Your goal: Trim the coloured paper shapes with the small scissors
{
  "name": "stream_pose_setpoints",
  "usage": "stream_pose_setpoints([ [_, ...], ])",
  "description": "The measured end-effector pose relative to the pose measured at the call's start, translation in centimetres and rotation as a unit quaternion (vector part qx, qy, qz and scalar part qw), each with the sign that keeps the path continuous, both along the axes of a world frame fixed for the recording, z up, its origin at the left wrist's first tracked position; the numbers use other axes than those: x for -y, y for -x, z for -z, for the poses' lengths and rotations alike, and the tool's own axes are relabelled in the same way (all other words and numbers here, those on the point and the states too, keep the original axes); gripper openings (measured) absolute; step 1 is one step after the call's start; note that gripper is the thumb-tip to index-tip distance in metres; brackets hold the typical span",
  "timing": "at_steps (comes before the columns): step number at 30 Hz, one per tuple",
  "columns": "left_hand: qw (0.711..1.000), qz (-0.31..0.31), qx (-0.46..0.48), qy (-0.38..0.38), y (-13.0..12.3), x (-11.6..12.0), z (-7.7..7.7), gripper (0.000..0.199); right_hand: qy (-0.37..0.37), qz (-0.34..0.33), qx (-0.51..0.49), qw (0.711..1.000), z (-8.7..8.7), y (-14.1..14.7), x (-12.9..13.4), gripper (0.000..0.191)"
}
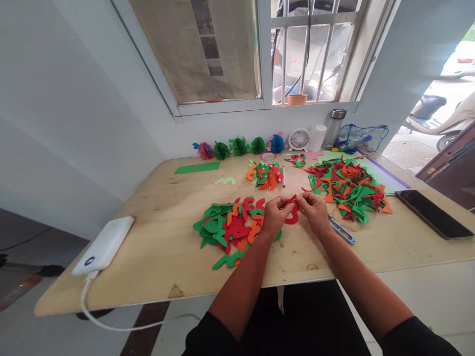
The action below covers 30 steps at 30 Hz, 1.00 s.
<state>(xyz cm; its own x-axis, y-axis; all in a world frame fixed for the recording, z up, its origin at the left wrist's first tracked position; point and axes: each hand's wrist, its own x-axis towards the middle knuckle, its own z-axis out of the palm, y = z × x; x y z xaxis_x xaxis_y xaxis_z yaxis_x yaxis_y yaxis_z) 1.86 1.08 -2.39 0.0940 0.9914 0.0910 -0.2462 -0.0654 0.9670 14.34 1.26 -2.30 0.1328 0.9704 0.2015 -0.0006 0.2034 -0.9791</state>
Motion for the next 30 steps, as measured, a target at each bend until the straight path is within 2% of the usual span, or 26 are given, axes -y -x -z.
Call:
stream_pose_setpoints([
  [11,0.998,0.048,0.007,0.043,-0.1,0.6,-0.8,0.031,0.000,-0.007,0.015,1.000,-0.2,0.0,0.2,0.033],
  [19,0.998,0.046,-0.002,0.051,0.0,0.8,-1.1,0.030,-0.001,-0.006,0.007,1.000,-0.5,0.1,0.4,0.032],
  [23,0.998,0.029,-0.018,0.052,0.0,0.7,-0.9,0.026,-0.009,0.025,0.031,0.999,-0.8,0.1,0.4,0.033],
  [30,0.998,-0.010,-0.007,0.057,0.0,0.2,-0.3,0.024,-0.050,0.118,-0.003,0.992,-1.1,-0.7,0.0,0.029],
])
